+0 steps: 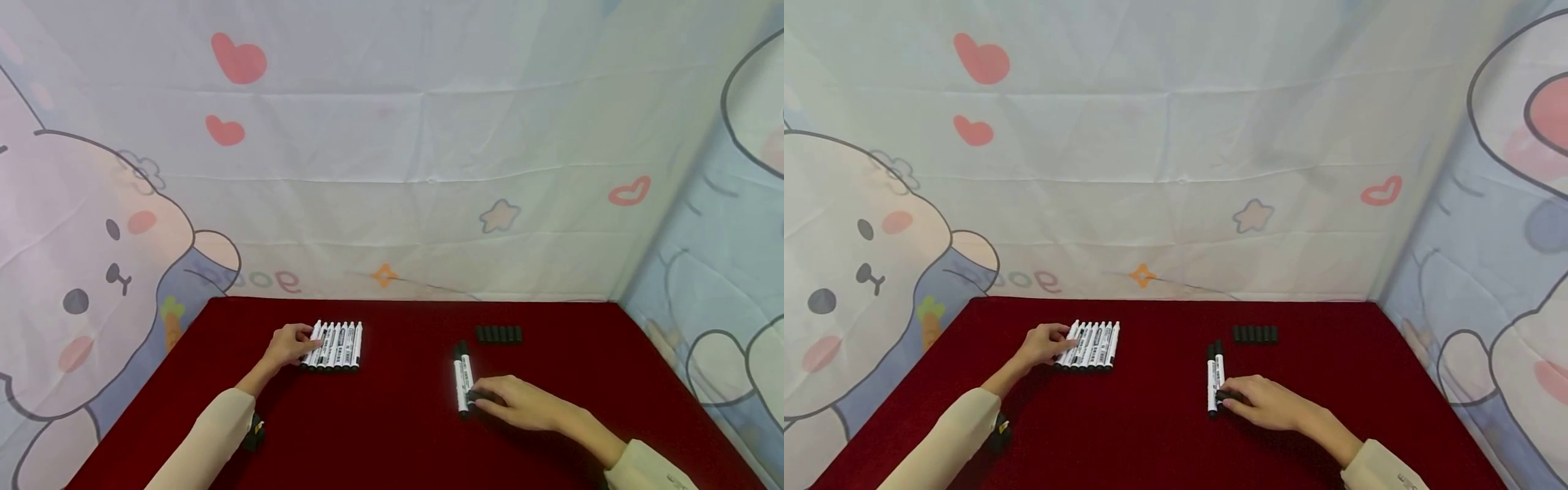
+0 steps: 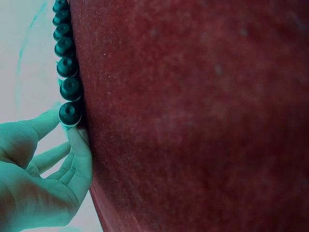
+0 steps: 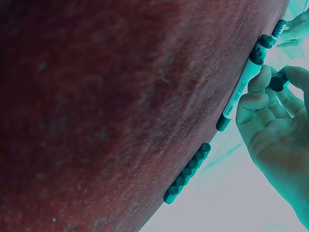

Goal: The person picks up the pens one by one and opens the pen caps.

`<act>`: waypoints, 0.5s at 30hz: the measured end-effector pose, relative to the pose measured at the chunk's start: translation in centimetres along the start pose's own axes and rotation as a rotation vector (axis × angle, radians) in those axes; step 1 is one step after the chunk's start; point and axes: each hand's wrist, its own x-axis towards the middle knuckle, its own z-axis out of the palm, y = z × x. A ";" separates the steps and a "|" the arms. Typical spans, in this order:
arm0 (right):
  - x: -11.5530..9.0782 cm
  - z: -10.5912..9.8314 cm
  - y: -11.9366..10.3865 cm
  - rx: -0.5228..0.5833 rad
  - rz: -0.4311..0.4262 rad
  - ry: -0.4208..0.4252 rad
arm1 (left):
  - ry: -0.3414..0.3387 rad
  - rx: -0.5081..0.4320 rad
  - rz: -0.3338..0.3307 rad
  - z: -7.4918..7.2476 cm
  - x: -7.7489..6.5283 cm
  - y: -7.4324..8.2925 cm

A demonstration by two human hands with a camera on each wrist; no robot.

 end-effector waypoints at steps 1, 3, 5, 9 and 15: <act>0.0 0.0 0.0 0.003 0.004 -0.002 | 0.000 0.008 0.000 0.0 0.0 0.0; -0.1 -0.1 -0.1 0.008 0.007 -0.004 | 0.005 0.027 0.000 0.0 0.0 0.1; -0.1 -0.2 -0.1 0.012 0.011 -0.004 | 0.008 0.041 0.004 -0.1 0.0 0.1; -0.4 -0.3 -0.1 0.008 0.011 0.002 | 0.021 0.054 0.026 -0.1 0.0 0.1; -0.6 -0.3 -0.1 0.001 0.035 -0.004 | 0.111 0.097 0.123 0.2 0.1 0.7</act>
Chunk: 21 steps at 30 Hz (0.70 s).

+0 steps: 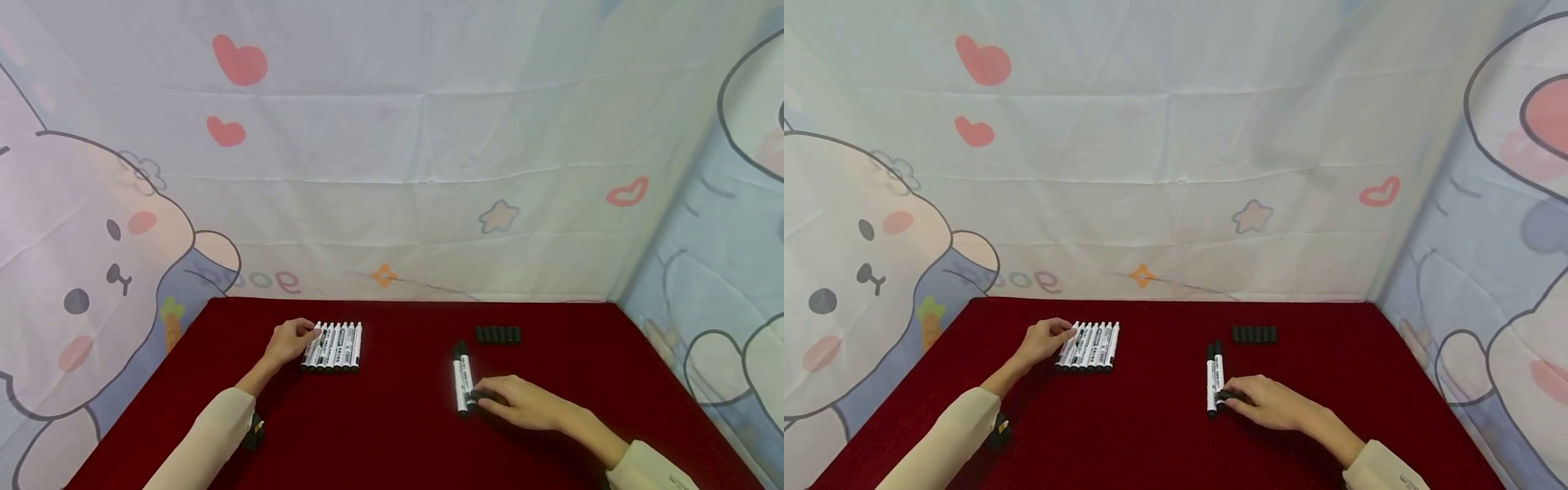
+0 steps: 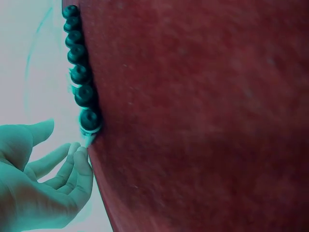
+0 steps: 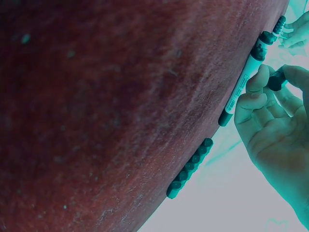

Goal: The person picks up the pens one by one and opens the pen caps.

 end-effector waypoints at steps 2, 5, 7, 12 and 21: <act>0.0 0.0 0.1 -0.003 0.013 -0.005 | 0.015 -0.006 0.028 0.0 0.0 0.4; 0.0 0.1 0.2 -0.004 0.013 -0.008 | 0.015 -0.014 0.051 0.1 -0.1 1.1; 0.0 0.1 0.4 -0.012 0.010 -0.005 | -0.005 -0.026 0.062 0.2 -0.2 1.6; -0.1 -0.3 0.9 -0.041 0.025 0.001 | -0.046 -0.039 0.107 0.5 -0.3 3.2; -0.3 -1.1 1.7 -0.149 0.106 0.088 | -0.143 -0.027 0.261 2.0 -0.9 6.8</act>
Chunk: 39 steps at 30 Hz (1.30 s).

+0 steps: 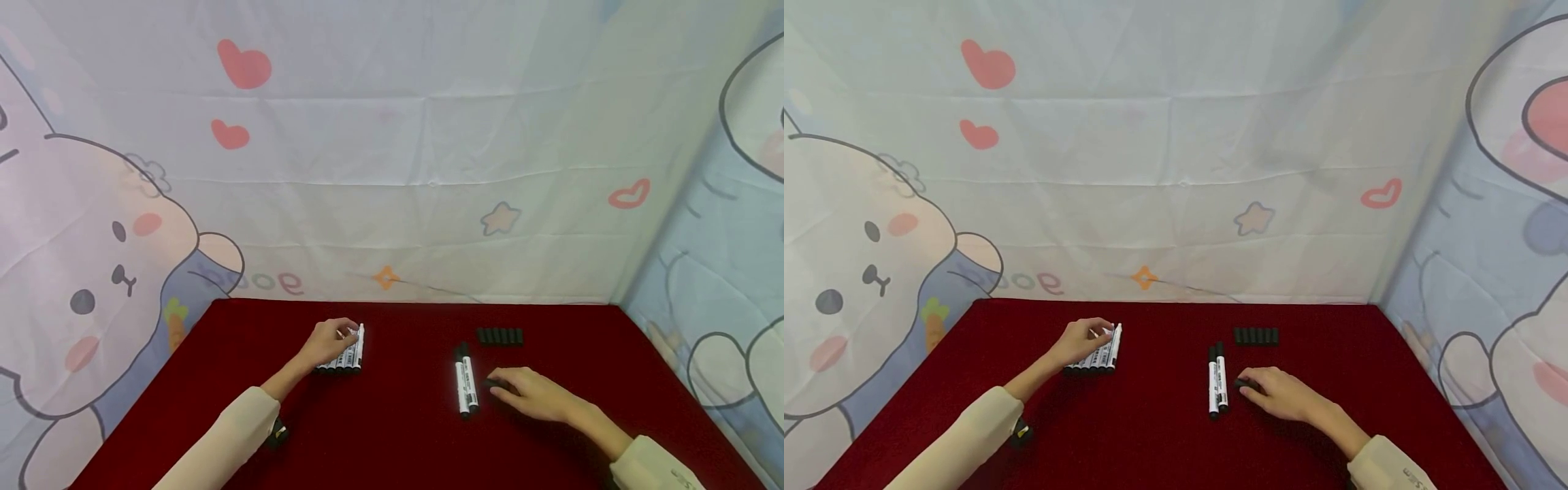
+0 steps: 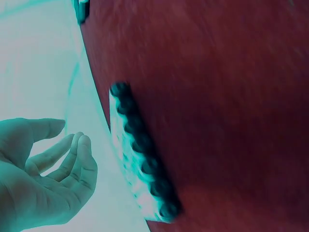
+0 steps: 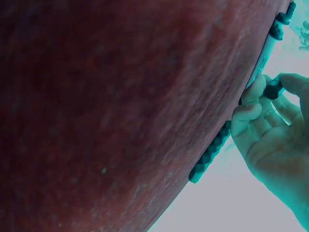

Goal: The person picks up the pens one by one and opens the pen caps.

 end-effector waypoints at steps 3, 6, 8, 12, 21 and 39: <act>0.0 -0.3 0.5 -0.027 0.041 0.045 | -0.039 0.000 0.080 0.9 0.1 1.2; 0.0 -0.7 1.2 -0.044 0.079 0.092 | -0.069 -0.001 0.145 2.0 0.2 2.3; 0.0 -0.9 1.7 -0.048 0.100 0.122 | -0.082 -0.003 0.183 2.7 0.3 3.1; 0.2 -1.5 2.8 -0.045 0.118 0.175 | -0.123 -0.007 0.225 4.3 0.5 4.5; 0.6 -2.5 4.5 0.063 0.170 0.225 | -0.260 0.034 0.246 7.5 0.3 7.4; 1.7 -3.0 7.7 0.133 0.412 0.380 | -0.301 0.058 0.227 13.5 1.9 10.9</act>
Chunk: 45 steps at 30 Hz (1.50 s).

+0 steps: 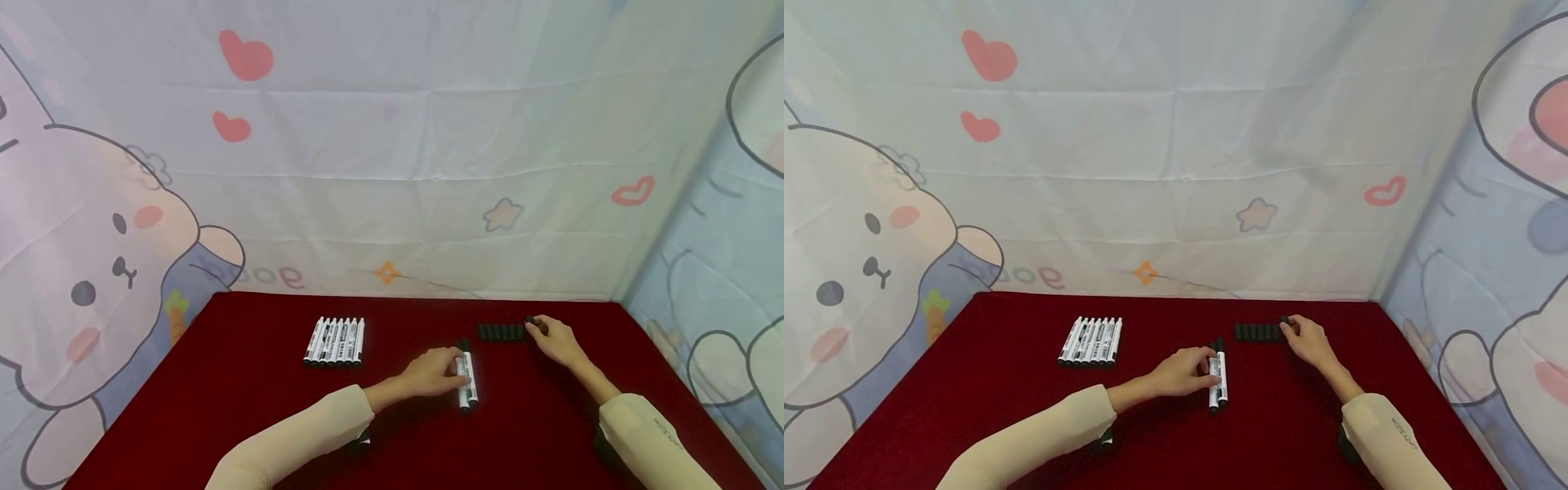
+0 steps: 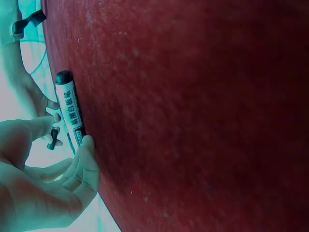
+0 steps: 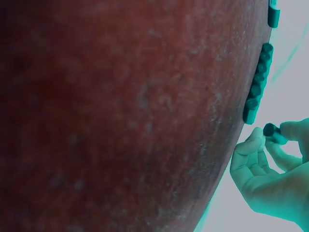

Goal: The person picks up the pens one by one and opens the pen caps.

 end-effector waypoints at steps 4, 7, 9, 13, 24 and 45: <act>0.2 -0.3 0.4 0.062 0.092 -0.022 | 0.015 0.017 -0.050 0.6 0.4 0.2; 0.3 -0.4 0.5 0.073 0.123 -0.033 | 0.025 0.039 -0.075 0.8 0.5 0.5; 0.4 -0.4 0.5 0.066 0.137 -0.043 | 0.030 0.065 -0.088 1.0 0.4 0.6; 0.5 -0.2 0.4 0.032 0.152 -0.061 | 0.039 0.102 -0.122 1.1 0.3 1.1; 0.1 -0.6 -0.4 0.024 0.180 -0.093 | 0.074 0.160 -0.201 1.4 0.2 1.4; -2.3 -2.0 -2.1 0.077 0.113 -0.188 | 0.003 0.139 -0.255 -1.9 -4.6 -0.3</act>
